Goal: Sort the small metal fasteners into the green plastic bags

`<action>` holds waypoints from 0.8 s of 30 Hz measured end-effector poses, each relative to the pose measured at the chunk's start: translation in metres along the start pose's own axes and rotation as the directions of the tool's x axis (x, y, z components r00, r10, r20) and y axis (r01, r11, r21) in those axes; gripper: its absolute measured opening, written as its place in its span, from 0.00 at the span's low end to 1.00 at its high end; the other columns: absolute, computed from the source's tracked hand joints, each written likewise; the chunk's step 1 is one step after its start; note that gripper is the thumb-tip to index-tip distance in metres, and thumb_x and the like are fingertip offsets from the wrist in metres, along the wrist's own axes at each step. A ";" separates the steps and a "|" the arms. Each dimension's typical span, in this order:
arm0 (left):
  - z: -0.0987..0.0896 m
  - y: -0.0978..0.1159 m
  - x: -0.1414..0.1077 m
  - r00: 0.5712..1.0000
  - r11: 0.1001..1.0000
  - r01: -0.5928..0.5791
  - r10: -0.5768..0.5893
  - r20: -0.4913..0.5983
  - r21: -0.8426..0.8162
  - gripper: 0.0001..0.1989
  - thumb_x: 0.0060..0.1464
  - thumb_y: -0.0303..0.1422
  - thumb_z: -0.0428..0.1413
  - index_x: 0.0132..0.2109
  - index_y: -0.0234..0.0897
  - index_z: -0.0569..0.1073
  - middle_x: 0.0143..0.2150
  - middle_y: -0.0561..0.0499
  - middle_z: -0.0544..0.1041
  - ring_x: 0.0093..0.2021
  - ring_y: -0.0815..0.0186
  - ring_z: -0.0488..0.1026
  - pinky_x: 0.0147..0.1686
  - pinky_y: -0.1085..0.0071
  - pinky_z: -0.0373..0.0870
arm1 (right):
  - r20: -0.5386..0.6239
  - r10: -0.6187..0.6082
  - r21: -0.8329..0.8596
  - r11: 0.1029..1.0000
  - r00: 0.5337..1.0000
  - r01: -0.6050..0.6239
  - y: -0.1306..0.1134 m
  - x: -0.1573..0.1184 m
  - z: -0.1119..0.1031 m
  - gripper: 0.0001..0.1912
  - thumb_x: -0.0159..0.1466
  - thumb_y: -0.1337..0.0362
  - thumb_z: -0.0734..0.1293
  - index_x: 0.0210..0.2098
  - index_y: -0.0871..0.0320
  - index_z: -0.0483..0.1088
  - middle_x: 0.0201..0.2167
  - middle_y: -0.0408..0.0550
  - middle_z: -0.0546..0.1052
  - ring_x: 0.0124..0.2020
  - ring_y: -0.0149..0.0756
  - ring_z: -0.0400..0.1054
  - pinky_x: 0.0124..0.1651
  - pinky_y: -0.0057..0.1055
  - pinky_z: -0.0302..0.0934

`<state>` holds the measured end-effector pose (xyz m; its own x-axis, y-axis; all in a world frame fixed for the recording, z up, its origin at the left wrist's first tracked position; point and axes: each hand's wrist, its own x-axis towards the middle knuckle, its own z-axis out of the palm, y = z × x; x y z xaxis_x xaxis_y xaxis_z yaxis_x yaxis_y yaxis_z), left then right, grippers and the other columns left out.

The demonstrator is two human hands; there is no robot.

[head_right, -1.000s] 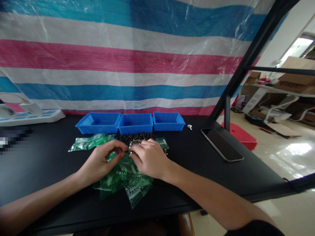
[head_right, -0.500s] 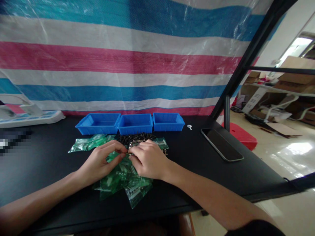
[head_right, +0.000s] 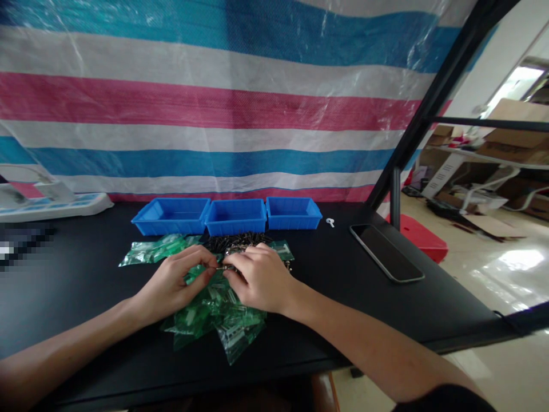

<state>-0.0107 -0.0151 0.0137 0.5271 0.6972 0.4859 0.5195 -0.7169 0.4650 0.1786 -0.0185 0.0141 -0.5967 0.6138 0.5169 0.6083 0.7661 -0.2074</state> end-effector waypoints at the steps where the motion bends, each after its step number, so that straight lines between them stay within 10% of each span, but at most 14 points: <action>1: 0.000 0.000 0.000 1.000 1.000 0.002 -0.002 -0.001 0.001 0.06 0.51 0.24 0.47 0.31 0.35 0.67 0.30 0.51 0.70 0.33 0.67 0.67 0.33 0.73 0.65 | -0.005 0.005 -0.003 1.000 1.000 -0.005 0.000 0.000 0.000 0.08 0.60 0.65 0.61 0.37 0.61 0.68 0.25 0.46 0.73 0.28 0.32 0.64 0.34 0.29 0.52; 24: -0.001 0.003 0.000 0.997 0.999 0.040 -0.039 0.061 -0.011 0.08 0.56 0.28 0.46 0.31 0.35 0.67 0.28 0.52 0.70 0.32 0.67 0.66 0.33 0.73 0.63 | -0.022 0.009 0.007 1.000 1.000 -0.008 -0.001 0.000 -0.002 0.04 0.57 0.67 0.61 0.31 0.61 0.67 0.21 0.43 0.68 0.24 0.29 0.59 0.31 0.28 0.50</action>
<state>-0.0100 -0.0167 0.0163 0.5465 0.7238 0.4214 0.5327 -0.6886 0.4919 0.1783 -0.0197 0.0161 -0.5798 0.6160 0.5332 0.6096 0.7622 -0.2177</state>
